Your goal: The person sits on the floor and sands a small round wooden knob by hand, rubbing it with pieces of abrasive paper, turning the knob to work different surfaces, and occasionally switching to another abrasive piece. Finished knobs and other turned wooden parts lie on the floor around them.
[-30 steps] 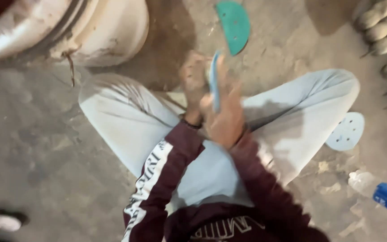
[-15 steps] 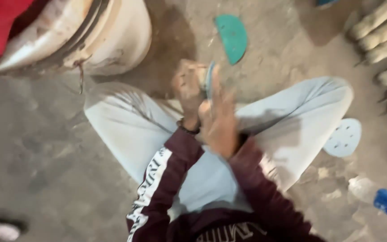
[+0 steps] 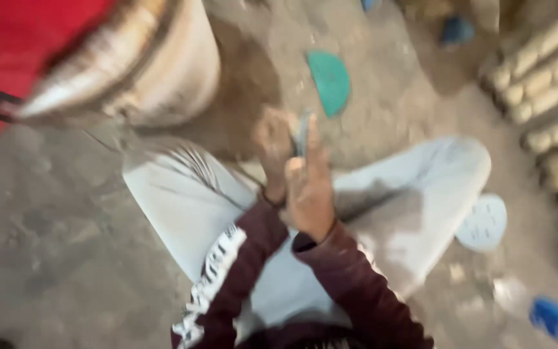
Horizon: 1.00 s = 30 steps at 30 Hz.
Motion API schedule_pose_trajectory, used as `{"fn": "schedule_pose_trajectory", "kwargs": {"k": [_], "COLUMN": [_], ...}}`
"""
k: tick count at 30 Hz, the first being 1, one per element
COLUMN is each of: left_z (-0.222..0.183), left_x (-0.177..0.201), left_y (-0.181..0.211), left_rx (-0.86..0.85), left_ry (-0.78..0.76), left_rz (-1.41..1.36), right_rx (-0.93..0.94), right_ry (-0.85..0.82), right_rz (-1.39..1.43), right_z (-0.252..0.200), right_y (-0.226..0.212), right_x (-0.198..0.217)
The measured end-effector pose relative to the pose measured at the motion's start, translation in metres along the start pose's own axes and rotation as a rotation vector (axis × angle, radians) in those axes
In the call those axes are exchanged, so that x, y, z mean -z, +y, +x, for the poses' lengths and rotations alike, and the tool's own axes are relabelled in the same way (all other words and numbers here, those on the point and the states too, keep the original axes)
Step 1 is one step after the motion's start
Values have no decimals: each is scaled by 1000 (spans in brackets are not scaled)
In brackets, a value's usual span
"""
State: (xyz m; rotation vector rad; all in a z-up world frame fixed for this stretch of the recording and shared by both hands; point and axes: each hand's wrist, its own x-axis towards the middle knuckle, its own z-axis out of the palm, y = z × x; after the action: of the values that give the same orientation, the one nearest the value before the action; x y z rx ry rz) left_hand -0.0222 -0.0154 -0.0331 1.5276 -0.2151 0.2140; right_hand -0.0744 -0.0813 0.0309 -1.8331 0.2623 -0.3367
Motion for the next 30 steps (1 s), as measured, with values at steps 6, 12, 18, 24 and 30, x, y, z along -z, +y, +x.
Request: {"fn": "schedule_pose_trajectory", "kwargs": {"k": [6,12,18,24,30], "left_z": [-9,9,12,14,11], "left_x": [-9,16,10,11,10], "left_y": [-44,12,17,32,27], "left_rx": [211,827,973,1079,372], "left_ry": [12,87,-231,-252,-307], "left_rz": [4,-573,-1172,-928,-399], "right_rx": [155,-89,177,83,85], "right_ry": [-74,195,-3,25,72], "right_rz": [-334,-381,-350,-80,-218], "right_z": [-20,8,17,7,0], "right_y": [-52,-38,-64,-48,-39], "right_x": [2,22,46,40,35]}}
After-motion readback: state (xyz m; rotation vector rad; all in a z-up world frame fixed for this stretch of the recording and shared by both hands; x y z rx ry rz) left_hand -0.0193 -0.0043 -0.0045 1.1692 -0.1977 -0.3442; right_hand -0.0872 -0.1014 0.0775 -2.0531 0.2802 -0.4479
